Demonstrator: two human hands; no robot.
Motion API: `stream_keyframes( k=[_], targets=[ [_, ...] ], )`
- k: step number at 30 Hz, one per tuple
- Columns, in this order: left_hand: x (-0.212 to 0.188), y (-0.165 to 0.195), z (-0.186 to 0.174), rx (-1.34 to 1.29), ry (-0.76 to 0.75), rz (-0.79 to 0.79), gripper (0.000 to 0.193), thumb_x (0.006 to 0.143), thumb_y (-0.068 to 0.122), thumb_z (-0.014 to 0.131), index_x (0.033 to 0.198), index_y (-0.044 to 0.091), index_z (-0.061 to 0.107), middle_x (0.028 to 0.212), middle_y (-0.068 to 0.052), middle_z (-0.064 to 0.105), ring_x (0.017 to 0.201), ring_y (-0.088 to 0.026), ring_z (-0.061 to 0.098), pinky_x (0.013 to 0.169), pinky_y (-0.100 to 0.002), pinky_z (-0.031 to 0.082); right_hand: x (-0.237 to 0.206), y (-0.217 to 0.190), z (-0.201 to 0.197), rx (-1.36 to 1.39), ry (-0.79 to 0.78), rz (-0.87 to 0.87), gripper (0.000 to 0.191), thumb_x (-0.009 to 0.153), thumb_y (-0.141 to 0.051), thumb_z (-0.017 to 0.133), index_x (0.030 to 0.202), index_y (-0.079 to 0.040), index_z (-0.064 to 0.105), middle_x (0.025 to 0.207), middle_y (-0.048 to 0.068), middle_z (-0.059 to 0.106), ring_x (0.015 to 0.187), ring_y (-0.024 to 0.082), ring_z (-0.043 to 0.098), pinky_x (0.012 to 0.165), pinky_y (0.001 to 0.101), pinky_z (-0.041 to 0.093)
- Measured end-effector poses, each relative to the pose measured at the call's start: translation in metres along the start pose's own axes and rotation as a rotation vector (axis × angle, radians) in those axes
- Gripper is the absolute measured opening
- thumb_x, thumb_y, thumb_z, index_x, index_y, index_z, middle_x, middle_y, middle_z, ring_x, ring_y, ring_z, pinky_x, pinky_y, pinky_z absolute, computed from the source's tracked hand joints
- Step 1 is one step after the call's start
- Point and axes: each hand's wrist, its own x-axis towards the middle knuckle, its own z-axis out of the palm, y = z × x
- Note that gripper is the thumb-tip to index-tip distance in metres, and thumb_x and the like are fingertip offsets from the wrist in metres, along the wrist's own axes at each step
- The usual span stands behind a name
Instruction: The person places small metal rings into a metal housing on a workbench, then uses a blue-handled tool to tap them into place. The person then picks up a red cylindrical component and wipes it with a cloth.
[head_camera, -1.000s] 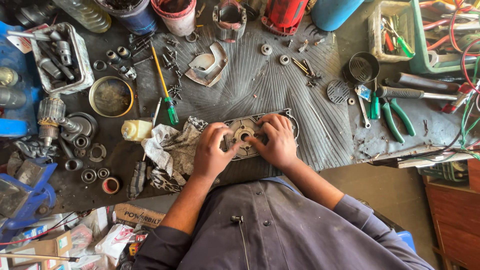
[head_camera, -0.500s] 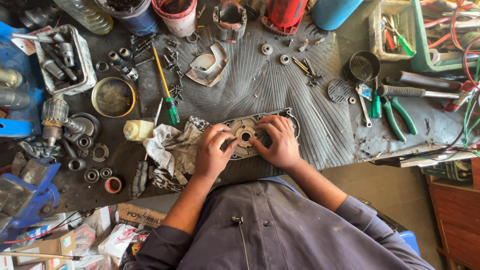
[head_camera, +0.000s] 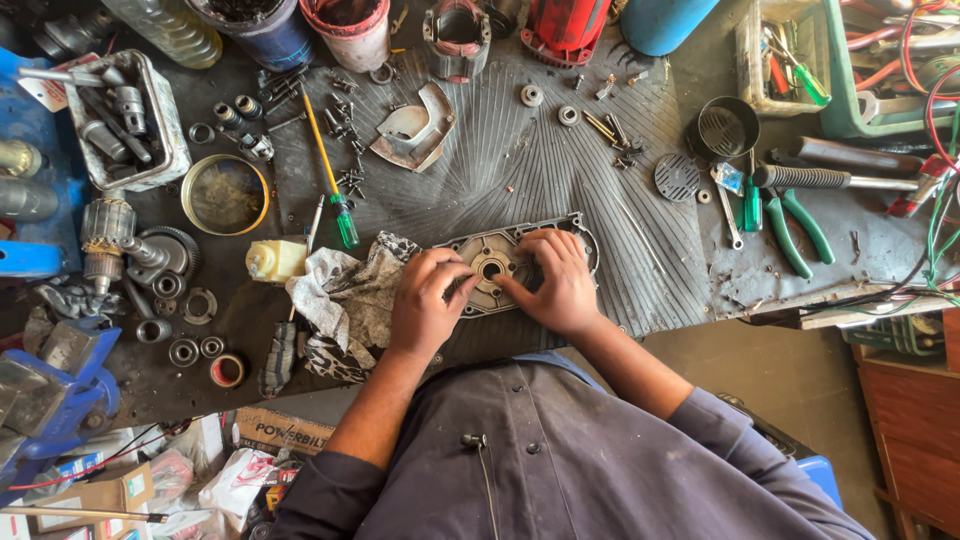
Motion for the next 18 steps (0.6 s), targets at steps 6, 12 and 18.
stream_keyframes(
  k=[6,12,18],
  targets=[
    [0.001,-0.001,-0.002,0.021,-0.043,0.069,0.018,0.082,0.009,0.082,0.099,0.009,0.075,0.106,-0.006,0.065,0.096,-0.028,0.064,0.083,-0.039,0.052,-0.001,0.003,-0.004,-0.010,-0.044,-0.039,0.017,0.082,-0.014,0.080,0.089,-0.008,0.067,0.109,0.006,0.066,0.109,0.026,0.063,0.100,0.0421,0.043],
    [0.000,0.001,0.001,0.003,0.045,0.003,0.023,0.083,0.016,0.086,0.094,0.008,0.068,0.108,-0.007,0.061,0.098,-0.028,0.065,0.084,-0.039,0.053,-0.001,0.003,0.002,-0.035,-0.029,0.034,0.026,0.081,-0.021,0.085,0.083,-0.007,0.063,0.105,0.006,0.066,0.107,0.026,0.063,0.098,0.0425,0.043],
    [0.000,0.000,-0.002,0.001,-0.055,0.031,0.019,0.080,0.010,0.082,0.098,0.009,0.074,0.109,-0.007,0.066,0.088,-0.025,0.063,0.080,-0.038,0.053,-0.001,0.001,-0.005,0.008,-0.054,-0.046,0.018,0.081,-0.012,0.080,0.094,-0.007,0.070,0.110,0.007,0.066,0.112,0.028,0.061,0.100,0.0434,0.043]
  ],
)
